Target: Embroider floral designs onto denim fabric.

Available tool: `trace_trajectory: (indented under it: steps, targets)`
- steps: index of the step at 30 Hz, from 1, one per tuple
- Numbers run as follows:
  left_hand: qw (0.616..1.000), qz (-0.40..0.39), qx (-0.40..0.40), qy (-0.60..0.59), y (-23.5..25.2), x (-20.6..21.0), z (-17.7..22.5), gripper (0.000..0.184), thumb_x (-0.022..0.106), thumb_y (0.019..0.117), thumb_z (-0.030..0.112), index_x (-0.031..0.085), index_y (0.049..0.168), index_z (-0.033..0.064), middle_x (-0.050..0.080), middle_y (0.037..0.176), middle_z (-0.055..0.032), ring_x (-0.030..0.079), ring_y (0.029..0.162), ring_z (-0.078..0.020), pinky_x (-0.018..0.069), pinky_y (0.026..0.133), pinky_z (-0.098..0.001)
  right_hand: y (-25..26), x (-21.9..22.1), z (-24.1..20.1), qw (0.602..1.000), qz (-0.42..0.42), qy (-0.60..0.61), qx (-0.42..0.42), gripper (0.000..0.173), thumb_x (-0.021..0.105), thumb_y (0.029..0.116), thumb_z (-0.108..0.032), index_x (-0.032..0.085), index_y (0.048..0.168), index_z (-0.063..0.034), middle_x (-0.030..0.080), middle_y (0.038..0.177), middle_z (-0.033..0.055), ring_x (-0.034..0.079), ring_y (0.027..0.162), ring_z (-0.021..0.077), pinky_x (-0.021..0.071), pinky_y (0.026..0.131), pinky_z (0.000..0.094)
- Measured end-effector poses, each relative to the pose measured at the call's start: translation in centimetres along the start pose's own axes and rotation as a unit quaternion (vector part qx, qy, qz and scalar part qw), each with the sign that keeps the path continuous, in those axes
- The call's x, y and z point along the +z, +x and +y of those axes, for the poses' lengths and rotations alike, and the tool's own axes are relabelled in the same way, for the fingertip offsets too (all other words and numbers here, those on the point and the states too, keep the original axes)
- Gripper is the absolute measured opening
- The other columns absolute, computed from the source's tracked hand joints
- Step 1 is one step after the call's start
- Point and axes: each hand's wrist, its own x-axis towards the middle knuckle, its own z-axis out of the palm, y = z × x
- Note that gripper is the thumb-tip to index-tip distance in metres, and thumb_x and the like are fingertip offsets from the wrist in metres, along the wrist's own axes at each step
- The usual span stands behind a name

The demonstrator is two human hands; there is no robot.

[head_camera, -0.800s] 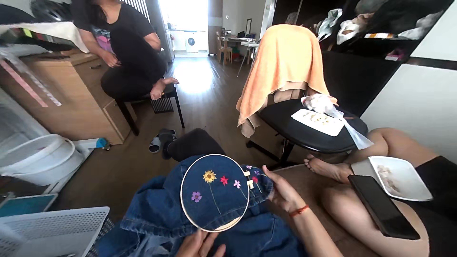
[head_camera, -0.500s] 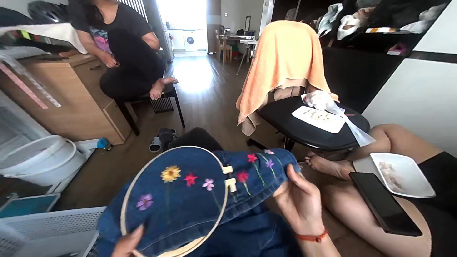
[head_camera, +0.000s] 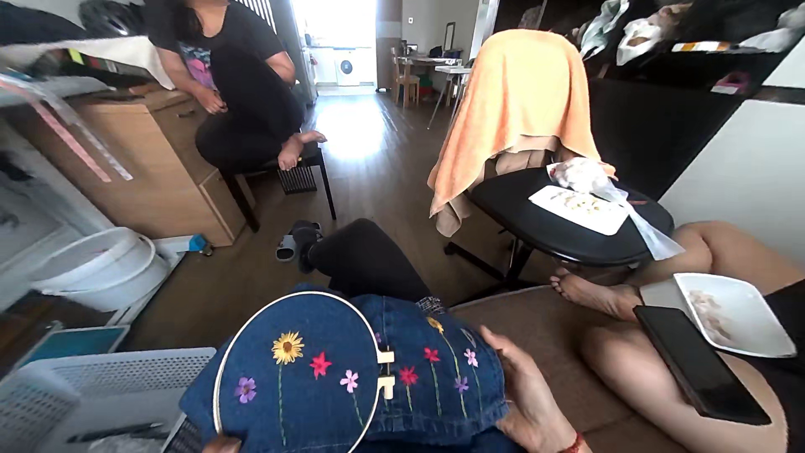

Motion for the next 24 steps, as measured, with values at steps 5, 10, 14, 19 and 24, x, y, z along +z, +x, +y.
trace_trajectory:
  steps: [5, 10, 14, 19, 24]
  targets:
    - [1.0, -0.002, -0.004, -0.009, 0.0, 0.1, -0.1, 0.025, 0.06, 0.0902, 0.003, 0.08, 0.104, 0.009, 0.079, 0.101, 0.0034, 0.071, 0.099, 0.002, 0.0557, 0.089, -0.0156, 0.6, 1.2, -1.2, 0.988, 0.043, -0.143, -0.029, 0.034, 0.043, 0.1052, -0.031, 0.066, 0.118, -0.0094, 0.076, 0.102, 0.0078, 0.075, 0.091, 0.0141, 0.0638, 0.079, 0.0322]
    - [1.0, 0.007, -0.019, -0.002, 0.3, 1.1, -0.3, 0.025, 0.06, 0.0899, 0.005, 0.08, 0.102, 0.0105, 0.079, 0.099, 0.0027, 0.072, 0.097, 0.0002, 0.0569, 0.088, -0.0173, 1.8, 1.0, -2.3, 0.921, 0.1, -0.28, -0.25, 0.033, 0.039, 0.1068, -0.013, 0.071, 0.108, -0.0065, 0.075, 0.096, 0.0018, 0.072, 0.088, 0.0069, 0.0608, 0.081, 0.0252]
    - [0.997, 0.024, -0.072, -0.019, 0.2, 3.5, -1.3, 0.025, 0.061, 0.0869, 0.007, 0.081, 0.101, 0.013, 0.079, 0.097, -0.0004, 0.074, 0.095, -0.0051, 0.0604, 0.086, -0.0238, 2.4, 0.7, -4.1, 0.869, 0.122, -0.348, -0.33, 0.032, 0.044, 0.1068, -0.016, 0.075, 0.11, -0.0109, 0.075, 0.093, 0.0018, 0.072, 0.083, 0.0078, 0.0614, 0.077, 0.0257]
    - [0.981, 0.134, -0.137, 0.007, -0.8, 4.4, -3.4, 0.02, 0.063, 0.0822, 0.006, 0.079, 0.09, 0.0163, 0.079, 0.091, -0.004, 0.076, 0.088, -0.0109, 0.0626, 0.081, -0.0328, 3.6, -0.4, -5.5, 0.858, 0.153, -0.387, -0.301, 0.034, 0.04, 0.1092, -0.016, 0.074, 0.112, -0.0095, 0.074, 0.091, 0.0031, 0.071, 0.08, 0.009, 0.0608, 0.073, 0.026]
    - [0.971, 0.176, -0.161, 0.026, -0.9, 4.4, -3.7, 0.045, 0.03, 0.1037, 0.015, 0.074, 0.097, 0.0181, 0.079, 0.098, -0.0032, 0.075, 0.095, -0.0122, 0.0626, 0.086, -0.0355, 4.0, -3.1, -4.3, 0.855, 0.14, -0.401, -0.297, 0.033, 0.04, 0.108, -0.013, 0.071, 0.116, -0.0054, 0.075, 0.096, 0.0037, 0.072, 0.086, 0.0099, 0.0616, 0.079, 0.0266]
